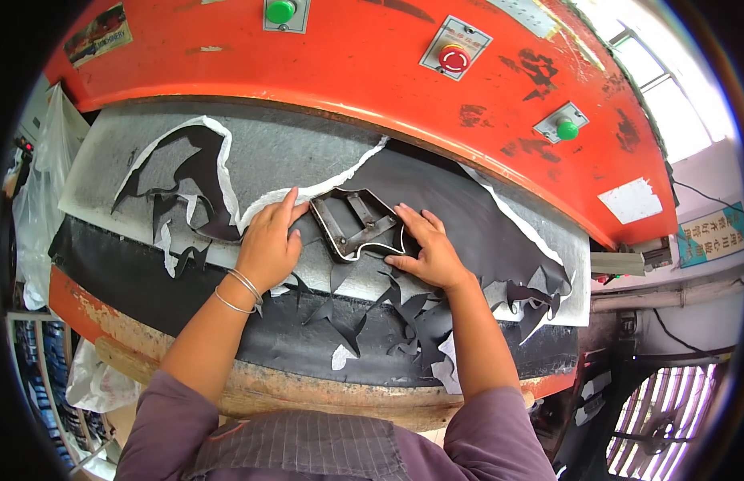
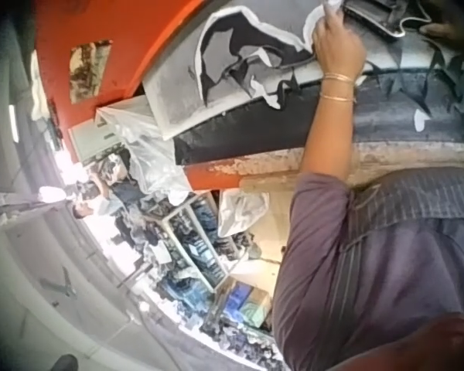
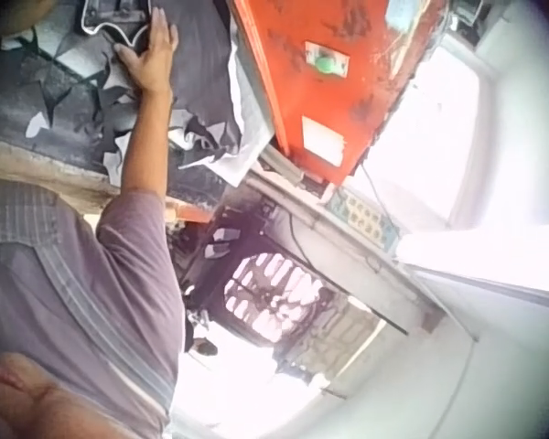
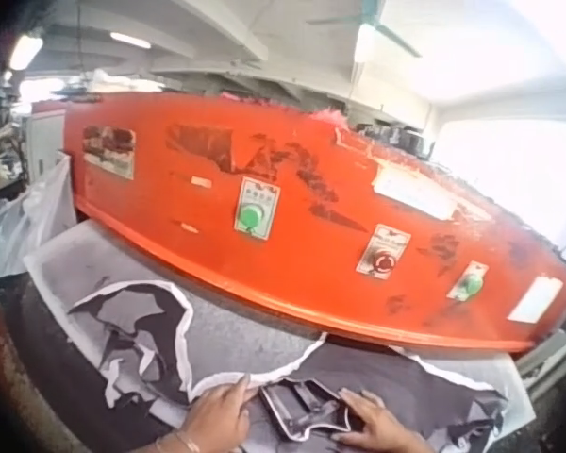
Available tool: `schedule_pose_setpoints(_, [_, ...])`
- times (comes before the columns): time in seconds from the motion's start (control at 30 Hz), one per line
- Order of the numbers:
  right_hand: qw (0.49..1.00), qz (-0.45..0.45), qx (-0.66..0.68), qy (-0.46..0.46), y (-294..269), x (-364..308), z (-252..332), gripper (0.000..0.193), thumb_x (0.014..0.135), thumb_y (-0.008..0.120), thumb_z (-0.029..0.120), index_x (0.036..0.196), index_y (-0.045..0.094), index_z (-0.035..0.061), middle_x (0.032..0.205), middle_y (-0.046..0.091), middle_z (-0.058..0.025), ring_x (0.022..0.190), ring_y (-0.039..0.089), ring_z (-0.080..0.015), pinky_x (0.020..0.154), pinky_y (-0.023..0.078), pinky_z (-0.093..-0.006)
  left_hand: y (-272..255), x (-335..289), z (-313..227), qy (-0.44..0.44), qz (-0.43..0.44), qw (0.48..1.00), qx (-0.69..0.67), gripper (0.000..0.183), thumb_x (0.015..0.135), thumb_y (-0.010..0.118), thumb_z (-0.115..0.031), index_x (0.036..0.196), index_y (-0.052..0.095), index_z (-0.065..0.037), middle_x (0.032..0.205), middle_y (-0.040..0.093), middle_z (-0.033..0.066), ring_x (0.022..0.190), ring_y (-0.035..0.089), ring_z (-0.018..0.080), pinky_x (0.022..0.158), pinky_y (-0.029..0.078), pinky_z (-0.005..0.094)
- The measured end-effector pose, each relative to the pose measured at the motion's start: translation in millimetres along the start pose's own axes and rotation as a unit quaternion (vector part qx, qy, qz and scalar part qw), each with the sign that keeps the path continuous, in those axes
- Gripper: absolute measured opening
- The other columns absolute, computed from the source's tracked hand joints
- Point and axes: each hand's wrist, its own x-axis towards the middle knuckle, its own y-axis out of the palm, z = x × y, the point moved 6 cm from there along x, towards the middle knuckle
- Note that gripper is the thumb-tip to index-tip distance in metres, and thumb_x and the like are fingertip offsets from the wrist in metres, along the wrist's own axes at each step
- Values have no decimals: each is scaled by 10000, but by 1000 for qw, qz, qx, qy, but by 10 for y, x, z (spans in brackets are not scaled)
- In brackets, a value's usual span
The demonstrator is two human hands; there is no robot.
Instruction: Cutting leather pieces for shoes using a hydraulic press and a metal die.
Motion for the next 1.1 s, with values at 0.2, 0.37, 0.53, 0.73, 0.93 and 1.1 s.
schedule_pose_setpoints(0.2, [999,7,-14,-32,-10,59,27,863,720,773,358,1418,368,52,1442,409,-187,1352,367,-310,1122,202,-479,-47,8,31,-1,-15,1000,-23,667,795,563,-42,1408,309,24,1190,646,84,1103,524,300,978,374,405])
schedule_pose_setpoints(0.37, [999,13,-12,-34,-71,121,75,833,767,736,373,1430,345,53,1429,414,-201,1356,361,-305,1122,197,-485,-111,61,-28,-6,-11,1000,-7,666,794,564,-40,1409,316,21,1179,649,94,1087,534,306,957,395,398])
schedule_pose_setpoints(0.53, [999,40,-13,16,-93,127,110,892,754,745,381,1452,298,50,1435,402,-206,1376,328,-315,1131,186,-485,-98,69,60,-39,7,999,-28,648,788,590,-67,1377,349,52,1166,635,144,1126,525,327,987,393,396])
schedule_pose_setpoints(0.73, [890,-435,78,106,-1055,-419,-13,574,854,658,143,1357,435,-23,1402,441,-190,1320,394,-317,1106,277,-411,-780,222,316,-236,-97,963,-91,253,845,640,-145,1074,652,-39,991,670,146,967,620,284,867,478,360])
schedule_pose_setpoints(0.93, [768,-598,-163,161,-2215,47,-127,524,975,446,302,1407,371,16,1506,239,-233,1409,195,-377,1130,152,-494,-1607,1118,-458,-8,-298,953,57,189,922,572,-161,783,598,-35,723,574,98,725,514,277,683,425,376])
schedule_pose_setpoints(1.1, [809,-527,-161,205,-2092,12,-42,579,966,467,295,1448,287,30,1515,188,-241,1415,167,-379,1134,150,-488,-1620,1324,-442,-18,-38,992,118,286,904,562,-183,679,486,-25,692,500,151,707,477,344,665,397,427])
